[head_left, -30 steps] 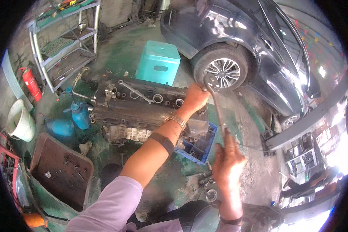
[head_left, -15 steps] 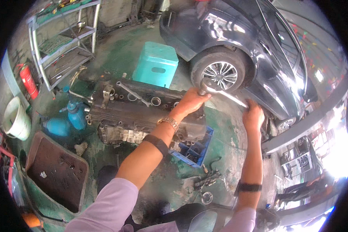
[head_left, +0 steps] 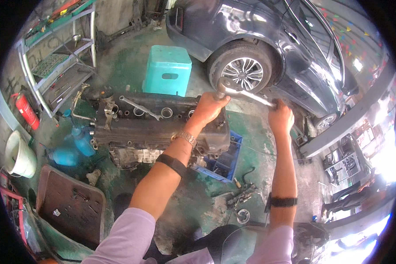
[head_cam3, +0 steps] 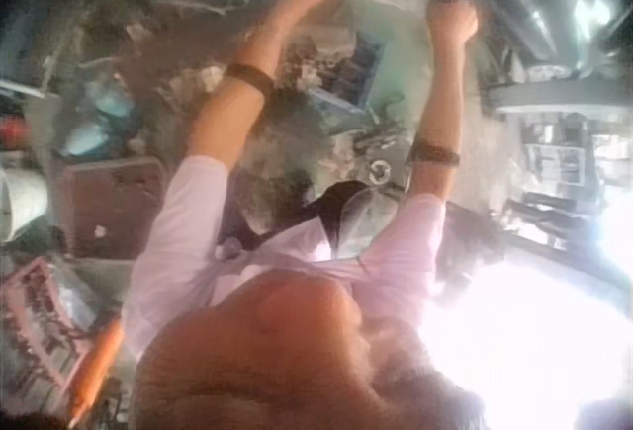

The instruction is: The person uses a torque wrench to tighten bolts on a car engine block resting on a blue crate. They repeatedly position the wrench, apply torque, and reposition to different bolt locations while another person works nearby.

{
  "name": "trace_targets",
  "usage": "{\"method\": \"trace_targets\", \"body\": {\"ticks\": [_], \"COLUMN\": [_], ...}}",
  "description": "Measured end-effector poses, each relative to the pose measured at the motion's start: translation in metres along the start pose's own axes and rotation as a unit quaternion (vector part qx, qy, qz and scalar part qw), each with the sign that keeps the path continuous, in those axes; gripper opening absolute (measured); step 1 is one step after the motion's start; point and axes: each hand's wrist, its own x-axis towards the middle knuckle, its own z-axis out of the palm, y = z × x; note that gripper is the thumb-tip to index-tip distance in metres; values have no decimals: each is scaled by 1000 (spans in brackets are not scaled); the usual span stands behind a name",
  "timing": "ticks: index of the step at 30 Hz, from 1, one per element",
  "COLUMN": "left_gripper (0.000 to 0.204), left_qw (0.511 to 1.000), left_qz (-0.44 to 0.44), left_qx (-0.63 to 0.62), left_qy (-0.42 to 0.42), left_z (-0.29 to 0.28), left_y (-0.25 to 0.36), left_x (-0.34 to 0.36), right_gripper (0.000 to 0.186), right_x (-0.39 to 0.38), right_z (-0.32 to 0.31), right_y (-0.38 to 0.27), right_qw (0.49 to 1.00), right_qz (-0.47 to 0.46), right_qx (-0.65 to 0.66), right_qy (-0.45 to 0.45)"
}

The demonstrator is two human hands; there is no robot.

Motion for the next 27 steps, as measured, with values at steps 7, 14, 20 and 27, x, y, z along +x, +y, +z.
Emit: {"method": "trace_targets", "body": {"ticks": [7,14,20,27], "left_gripper": [27,17,25,25], "left_qw": [998,996,996,992], "left_qz": [6,53,-76,-106], "left_qx": [49,61,51,-46], "left_qy": [-42,-30,-24,-54], "left_z": [-2,2,-1,-6], "left_y": [-8,-15,-7,6], "left_x": [4,7,9,1], "right_gripper": [39,57,45,47], "right_x": [-141,-216,-200,-186], "right_z": [-78,-115,-121,-116], "right_y": [-20,-100,-108,-85], "right_qw": [987,950,946,947], "right_qz": [-57,-235,-225,-212], "right_qx": [151,199,233,241], "right_qy": [9,-60,-21,14]}}
